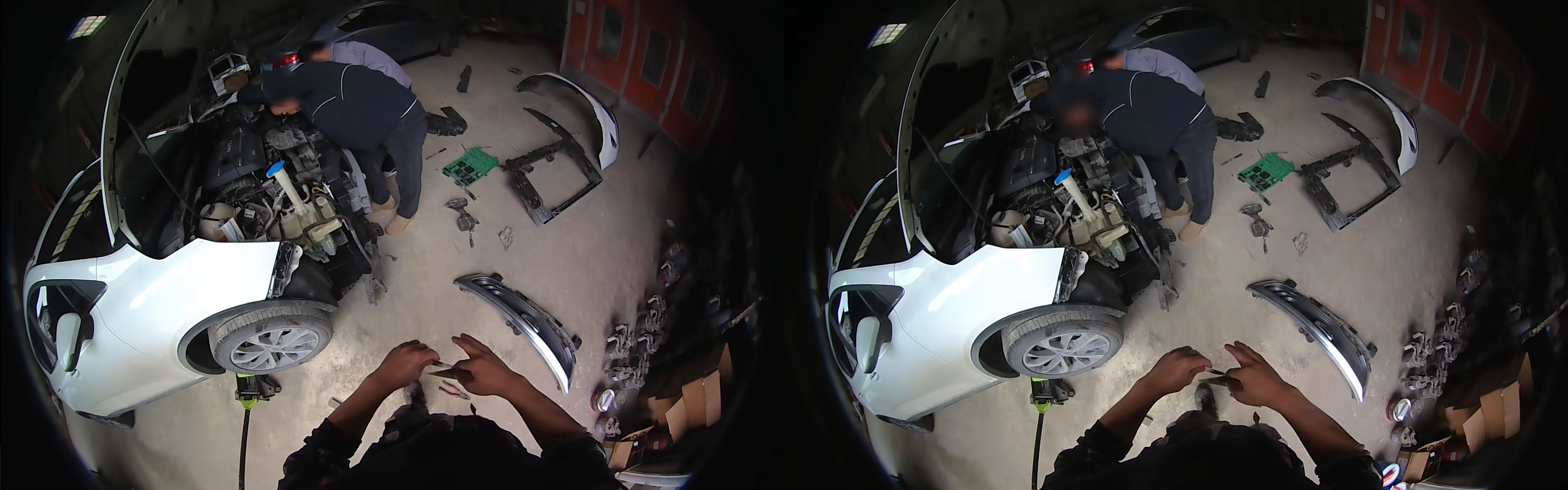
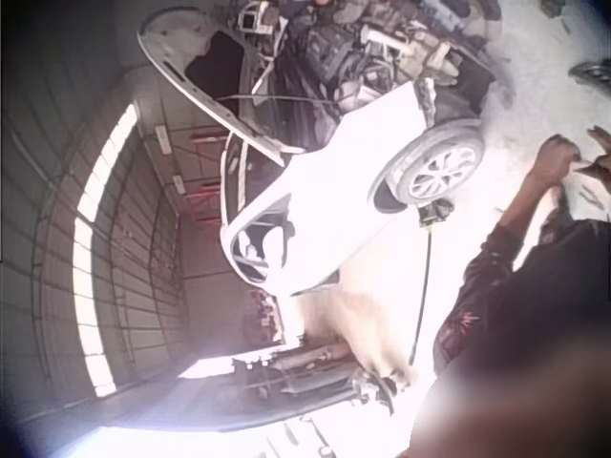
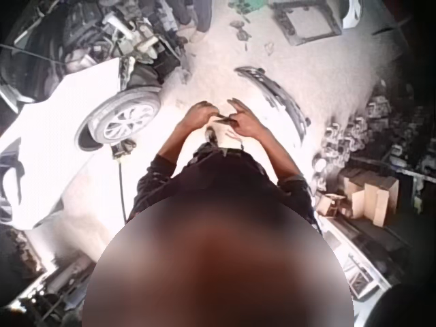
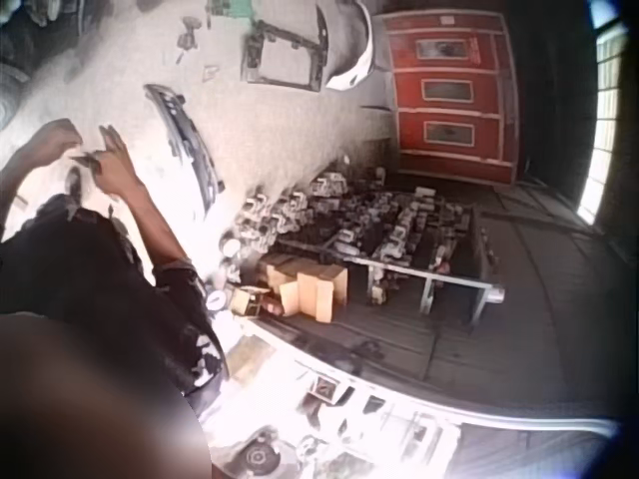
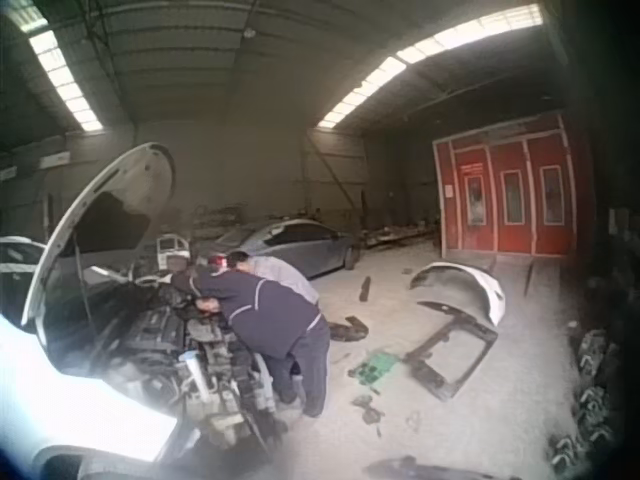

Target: The person sands a small dark rectangular object with sandpaper, then sands a white car bumper section. The person also wipes the sanding block with a white cloth. Another person works on the engine bay of a white car in the background.

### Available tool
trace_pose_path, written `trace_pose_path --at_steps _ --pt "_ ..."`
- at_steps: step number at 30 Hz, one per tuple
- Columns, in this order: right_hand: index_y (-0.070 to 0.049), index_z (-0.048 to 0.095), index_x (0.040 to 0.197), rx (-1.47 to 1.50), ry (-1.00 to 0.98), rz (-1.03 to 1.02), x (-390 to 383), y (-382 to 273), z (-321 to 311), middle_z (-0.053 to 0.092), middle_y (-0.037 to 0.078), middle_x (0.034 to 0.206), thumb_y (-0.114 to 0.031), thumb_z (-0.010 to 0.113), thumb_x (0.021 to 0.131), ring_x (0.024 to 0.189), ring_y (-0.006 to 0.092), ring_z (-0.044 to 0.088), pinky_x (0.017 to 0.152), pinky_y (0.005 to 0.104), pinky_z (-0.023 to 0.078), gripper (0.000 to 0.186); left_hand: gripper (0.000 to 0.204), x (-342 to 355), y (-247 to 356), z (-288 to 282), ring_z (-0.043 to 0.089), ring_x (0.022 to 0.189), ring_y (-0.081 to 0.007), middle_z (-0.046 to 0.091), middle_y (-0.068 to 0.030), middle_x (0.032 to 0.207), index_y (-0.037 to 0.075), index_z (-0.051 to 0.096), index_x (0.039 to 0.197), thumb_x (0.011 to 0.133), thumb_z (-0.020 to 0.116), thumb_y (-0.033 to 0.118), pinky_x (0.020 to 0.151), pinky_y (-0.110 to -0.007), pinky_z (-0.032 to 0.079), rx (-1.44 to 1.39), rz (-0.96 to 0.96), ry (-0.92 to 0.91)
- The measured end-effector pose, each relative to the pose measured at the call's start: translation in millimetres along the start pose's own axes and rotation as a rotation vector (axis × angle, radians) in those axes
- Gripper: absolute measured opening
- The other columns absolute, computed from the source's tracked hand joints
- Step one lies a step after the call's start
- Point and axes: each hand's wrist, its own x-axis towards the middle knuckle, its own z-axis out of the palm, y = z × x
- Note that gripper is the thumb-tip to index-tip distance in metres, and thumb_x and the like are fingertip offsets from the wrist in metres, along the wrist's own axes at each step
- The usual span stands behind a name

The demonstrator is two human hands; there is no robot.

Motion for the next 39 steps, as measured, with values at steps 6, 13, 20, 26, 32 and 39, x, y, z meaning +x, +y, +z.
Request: trace_pose_path --at_steps 6,13,20,26,32,39 --pt "-0.01 0.074 0.091 -0.104 -0.011 -0.055 59.4 7.0 10.5 0.053 0.022 0.129 -0.017 0.066 0.076 0.128 0.0405 0.044 0.107 0.0438 0.037 0.018 0.012 41.4 -43.6 -28.3 0.061 0.09 -0.031 0.065 -0.0106 0.091 0.007 0.067 0.094 0.084 0.062 0.009 0.078 -0.039 0.049 -0.116 0.045 -0.071" --pt "-0.003 0.065 0.093 0.099 -0.087 0.163 103.0 37.4 8.2 0.064 0.018 0.094 -0.012 0.06 0.083 0.081 0.0361 0.065 0.07 0.0445 0.053 0.014 0.02 60.5 -47.0 -19.3 0.054 0.108 -0.0304 0.061 -0.0098 0.115 0.007 0.068 0.102 0.082 0.065 0.008 0.091 -0.04 0.045 -0.024 0.01 0.325" --pt "-0.002 0.065 0.095 0.041 0.011 0.209 123.2 52.6 -14.2 0.066 0.015 0.094 -0.015 0.059 0.086 0.082 0.0344 0.065 0.073 0.0442 0.053 0.016 0.033 74.8 -31.3 -5.7 0.052 0.112 -0.034 0.051 -0.0149 0.129 0.005 0.063 0.114 0.082 0.068 0.011 0.094 -0.041 0.044 0.123 -0.137 0.626" --pt "-0.003 0.068 0.1 0.063 -0.027 0.286 125.6 48.9 -14.4 0.067 0.014 0.096 -0.023 0.065 0.085 0.083 0.0334 0.066 0.075 0.0425 0.053 0.025 0.018 71.5 -48.4 -2.4 0.061 0.096 -0.0272 0.052 -0.013 0.125 0.005 0.067 0.095 0.078 0.073 0.005 0.077 -0.034 0.053 -0.113 -0.165 0.58" --pt "-0.003 0.068 0.101 0.135 0.753 0.475 106.9 53.8 -42.7 0.066 0.013 0.08 -0.002 0.064 0.086 0.065 0.0201 0.064 0.059 0.0305 0.05 0.016 0.011 54.1 -82.8 -4.7 0.053 0.073 -0.0078 0.059 0.0007 0.078 0.002 0.057 0.096 0.089 0.065 0.006 0.065 -0.023 0.046 -0.81 -0.59 0.588" --pt "0.0 0.053 0.124 1.024 0.833 0.497 102.2 30.2 -43.4 0.066 0.003 0.095 0.01 0.06 0.084 0.084 0.0079 0.058 0.076 0.0206 0.045 0.042 0.027 54.3 -74.3 -26.3 0.063 0.09 -0.0172 0.064 -0.0073 0.099 0.001 0.054 0.109 0.084 0.061 -0.006 0.084 -0.032 0.053 -1.487 -0.459 0.604"
